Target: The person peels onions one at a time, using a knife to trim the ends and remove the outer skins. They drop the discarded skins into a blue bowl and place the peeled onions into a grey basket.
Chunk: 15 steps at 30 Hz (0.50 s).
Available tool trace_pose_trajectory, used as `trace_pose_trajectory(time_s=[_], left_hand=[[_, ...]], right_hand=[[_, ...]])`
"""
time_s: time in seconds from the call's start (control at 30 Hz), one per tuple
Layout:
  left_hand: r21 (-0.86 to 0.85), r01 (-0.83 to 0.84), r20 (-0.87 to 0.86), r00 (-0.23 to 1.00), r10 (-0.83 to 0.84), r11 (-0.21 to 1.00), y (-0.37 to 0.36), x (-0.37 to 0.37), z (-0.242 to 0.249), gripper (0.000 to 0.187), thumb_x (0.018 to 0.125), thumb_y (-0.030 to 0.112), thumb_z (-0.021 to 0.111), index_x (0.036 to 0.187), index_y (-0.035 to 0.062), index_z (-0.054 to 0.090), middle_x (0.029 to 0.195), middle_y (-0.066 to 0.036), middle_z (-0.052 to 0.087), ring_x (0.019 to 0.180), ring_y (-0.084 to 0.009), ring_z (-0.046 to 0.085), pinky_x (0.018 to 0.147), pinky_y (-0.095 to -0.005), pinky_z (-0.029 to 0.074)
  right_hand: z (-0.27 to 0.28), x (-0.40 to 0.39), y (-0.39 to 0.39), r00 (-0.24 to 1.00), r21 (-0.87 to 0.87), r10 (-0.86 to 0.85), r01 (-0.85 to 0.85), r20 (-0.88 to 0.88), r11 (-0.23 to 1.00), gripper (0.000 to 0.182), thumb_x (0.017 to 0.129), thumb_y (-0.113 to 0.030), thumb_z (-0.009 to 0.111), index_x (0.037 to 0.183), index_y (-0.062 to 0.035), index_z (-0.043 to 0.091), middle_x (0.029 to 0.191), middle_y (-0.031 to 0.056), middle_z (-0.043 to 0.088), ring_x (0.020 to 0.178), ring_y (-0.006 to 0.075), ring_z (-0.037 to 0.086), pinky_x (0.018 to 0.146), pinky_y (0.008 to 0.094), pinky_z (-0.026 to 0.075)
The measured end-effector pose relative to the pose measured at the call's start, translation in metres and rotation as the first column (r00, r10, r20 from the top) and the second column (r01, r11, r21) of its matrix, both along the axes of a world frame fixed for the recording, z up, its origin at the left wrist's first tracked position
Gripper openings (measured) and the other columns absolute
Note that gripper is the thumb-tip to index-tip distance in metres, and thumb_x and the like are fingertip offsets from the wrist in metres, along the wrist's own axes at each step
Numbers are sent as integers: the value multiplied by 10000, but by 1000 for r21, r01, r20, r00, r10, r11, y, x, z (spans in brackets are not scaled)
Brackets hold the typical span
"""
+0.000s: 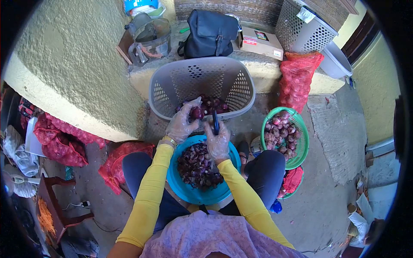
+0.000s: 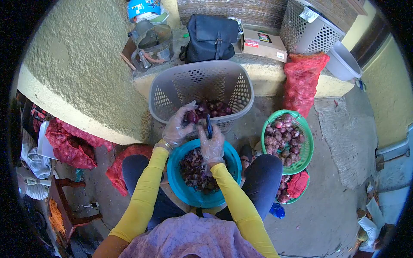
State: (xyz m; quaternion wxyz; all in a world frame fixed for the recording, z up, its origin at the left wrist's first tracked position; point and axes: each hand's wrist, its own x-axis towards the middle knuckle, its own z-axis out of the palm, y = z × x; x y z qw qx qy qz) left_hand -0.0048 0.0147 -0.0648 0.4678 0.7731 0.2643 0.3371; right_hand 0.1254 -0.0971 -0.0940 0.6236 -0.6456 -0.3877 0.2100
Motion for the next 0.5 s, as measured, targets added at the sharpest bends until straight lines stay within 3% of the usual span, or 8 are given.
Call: trace_pose_trajectory(time_s=[0.1, 0.13, 0.2, 0.27, 0.3, 0.37, 0.43, 0.5], left_hand=[[-2, 16, 11, 1000, -16, 1000, 0, -4, -4, 648, 839, -2, 683, 1451, 50, 474, 1577, -169, 461, 1459, -293, 447, 1230, -405, 319], [27, 22, 12, 1000, -22, 999, 0, -4, -3, 666, 837, 2, 694, 1461, 46, 467, 1581, -164, 456, 1452, -288, 454, 1224, -402, 329], [34, 8, -3, 1000, -7, 999, 0, -4, 0, 673, 837, 5, 708, 1465, 45, 468, 1571, -165, 468, 1441, -281, 467, 1215, -401, 343], [37, -7, -19, 1000, 7, 999, -1, -3, -1, 682, 838, 8, 723, 1470, 44, 470, 1561, -166, 480, 1430, -275, 479, 1207, -400, 356], [-65, 7, -12, 1000, -8, 998, -1, -3, -2, 684, 842, 14, 735, 1473, 45, 473, 1545, -159, 500, 1421, -268, 489, 1204, -399, 361], [-166, 21, -6, 1000, -22, 986, 1, -4, -4, 686, 847, 20, 747, 1476, 46, 476, 1529, -152, 521, 1411, -262, 498, 1201, -398, 365], [21, -9, -21, 1000, 9, 1000, 2, -5, -2, 702, 843, 75, 806, 1470, 49, 491, 1500, -141, 555, 1400, -256, 510, 1196, -396, 372], [7, -8, -18, 1000, 8, 1000, 2, -6, 2, 718, 834, 103, 828, 1469, 51, 496, 1499, -138, 557, 1398, -257, 513, 1194, -393, 374]], right_hand=[[15, -1, 18, 994, 168, 53, -35, -100, 985, 243, 950, -102, 764, 1161, 2, 703, 995, 40, 737, 917, 109, 674, 824, 295, 549], [12, -1, 24, 994, 171, 53, -35, -100, 985, 243, 950, -102, 764, 1161, 2, 703, 995, 40, 737, 917, 109, 674, 824, 295, 549], [-4, -1, 36, 950, 208, 138, -80, -282, 975, 230, 944, -65, 744, 1159, 13, 717, 1013, 52, 749, 914, 135, 668, 855, 304, 540], [-18, 3, 41, 937, 186, 159, -104, -310, 977, 210, 942, -51, 748, 1144, 1, 722, 1023, 45, 747, 921, 121, 670, 851, 291, 543], [-16, 3, 42, 924, 166, 179, -129, -338, 978, 192, 940, -36, 751, 1129, -10, 727, 1032, 38, 745, 929, 107, 671, 846, 277, 547], [-13, 3, 42, 942, 123, 154, -122, -298, 985, 159, 953, -52, 731, 1102, 3, 732, 990, 39, 739, 900, 105, 660, 829, 286, 544], [-15, 5, 43, 958, 79, 130, -114, -255, 990, 141, 966, -69, 710, 1075, 16, 737, 947, 41, 734, 871, 104, 648, 811, 294, 540], [-21, 8, 46, 976, 51, 56, -46, -212, 998, 136, 962, -71, 719, 1069, 12, 731, 949, 47, 736, 870, 102, 655, 806, 281, 539]])
